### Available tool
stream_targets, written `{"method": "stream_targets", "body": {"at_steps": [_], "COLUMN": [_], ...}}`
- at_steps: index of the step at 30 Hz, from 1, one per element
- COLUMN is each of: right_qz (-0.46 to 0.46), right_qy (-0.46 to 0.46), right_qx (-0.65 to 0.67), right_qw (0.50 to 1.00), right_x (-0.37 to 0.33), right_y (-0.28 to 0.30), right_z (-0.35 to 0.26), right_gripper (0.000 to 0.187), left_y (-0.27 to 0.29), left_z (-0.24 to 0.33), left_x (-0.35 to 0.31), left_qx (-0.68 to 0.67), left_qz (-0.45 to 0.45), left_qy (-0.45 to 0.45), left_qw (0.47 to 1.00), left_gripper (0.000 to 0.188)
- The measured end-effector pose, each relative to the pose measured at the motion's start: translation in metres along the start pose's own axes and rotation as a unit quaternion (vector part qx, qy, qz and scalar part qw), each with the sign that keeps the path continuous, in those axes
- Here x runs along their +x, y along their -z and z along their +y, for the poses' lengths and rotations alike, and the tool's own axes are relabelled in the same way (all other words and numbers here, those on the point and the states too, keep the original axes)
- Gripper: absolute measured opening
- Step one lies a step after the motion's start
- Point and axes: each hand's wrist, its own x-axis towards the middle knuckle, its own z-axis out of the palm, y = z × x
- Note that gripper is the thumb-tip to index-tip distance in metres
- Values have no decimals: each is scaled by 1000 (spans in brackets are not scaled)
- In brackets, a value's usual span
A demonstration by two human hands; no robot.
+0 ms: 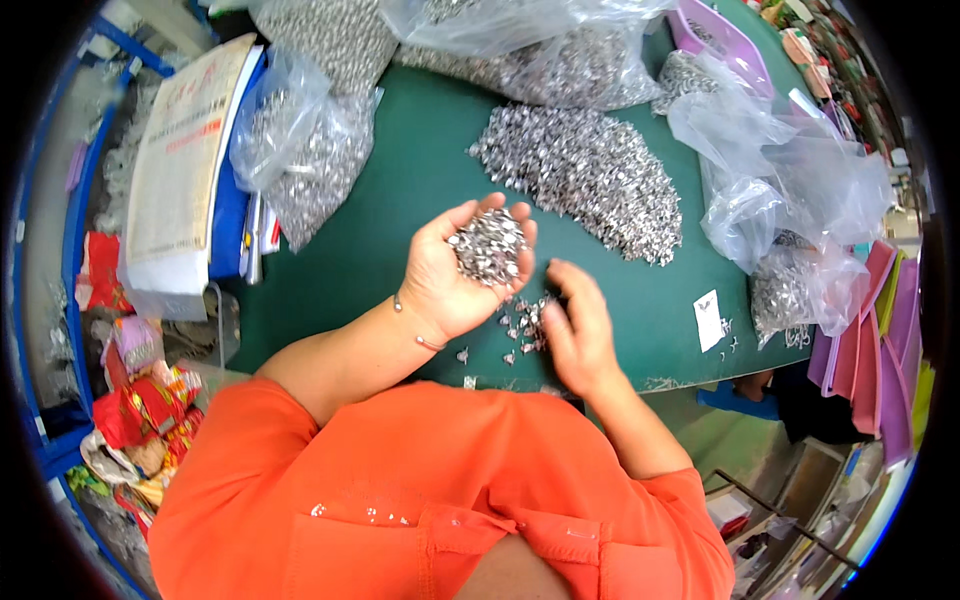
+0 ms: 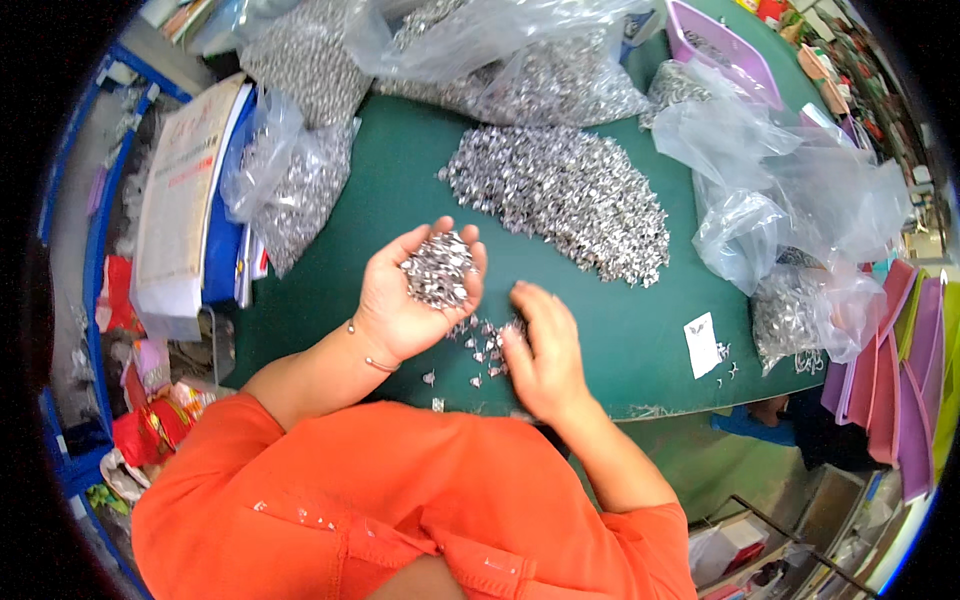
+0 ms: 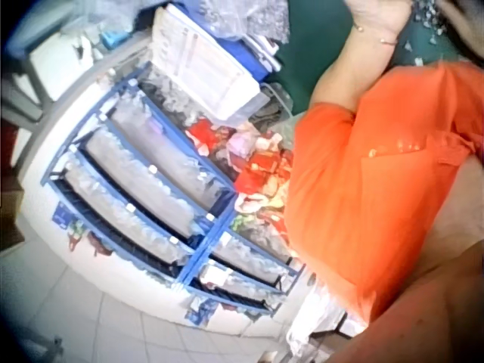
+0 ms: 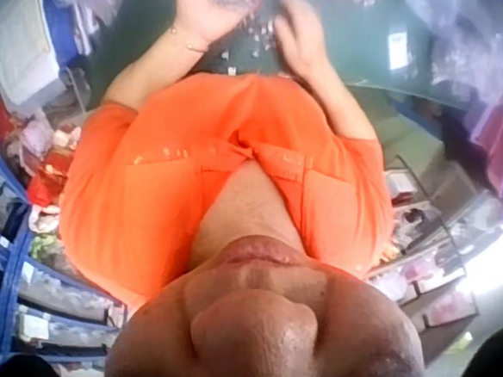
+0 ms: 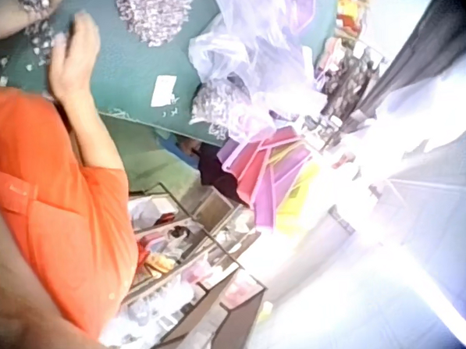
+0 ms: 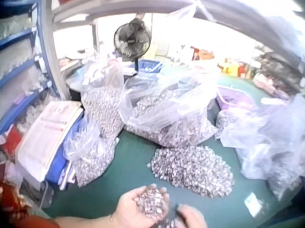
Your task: The person repeatedly picks up small silver metal fasteners and a tiny pin from a pile on a green workbench, inserts the pin into the fastener, and places the assembled unit into a separate pile. The person occasionally gathers the assembled fasteners into their hands and returns them to the pile.
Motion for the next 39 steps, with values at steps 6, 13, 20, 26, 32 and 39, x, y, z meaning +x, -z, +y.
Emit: {"method": "stream_targets", "body": {"at_steps": [6, 13, 20, 26, 32, 39], "right_qz": [-9, 14, -71, -186, -151, -21], "right_qy": [39, 34, 89, 128, 293, 258], "right_qx": [-46, -12, -46, -84, -33, -58], "right_qw": [998, 999, 992, 971, 944, 964], "right_x": [-8, -11, -6, 20, 32, 64], "right_y": [-5, -7, 3, -4, -53, -65], "right_z": [-10, -8, -9, -18, -30, -18], "right_gripper": [57, 52, 107, 122, 65, 15], "left_y": [-112, -226, -233, -146, -29, 11], "left_z": [67, 98, 149, 74, 62, 34], "left_x": [41, 154, 132, -10, -79, -85], "left_qx": [10, 437, 779, 892, 853, 627], "left_qz": [-172, -31, -61, -16, 78, 141], "left_qy": [-105, -424, -360, -239, -17, -3], "left_qw": [979, 792, 511, 383, 515, 766], "left_gripper": [21, 30, 18, 24, 16, 39]}}
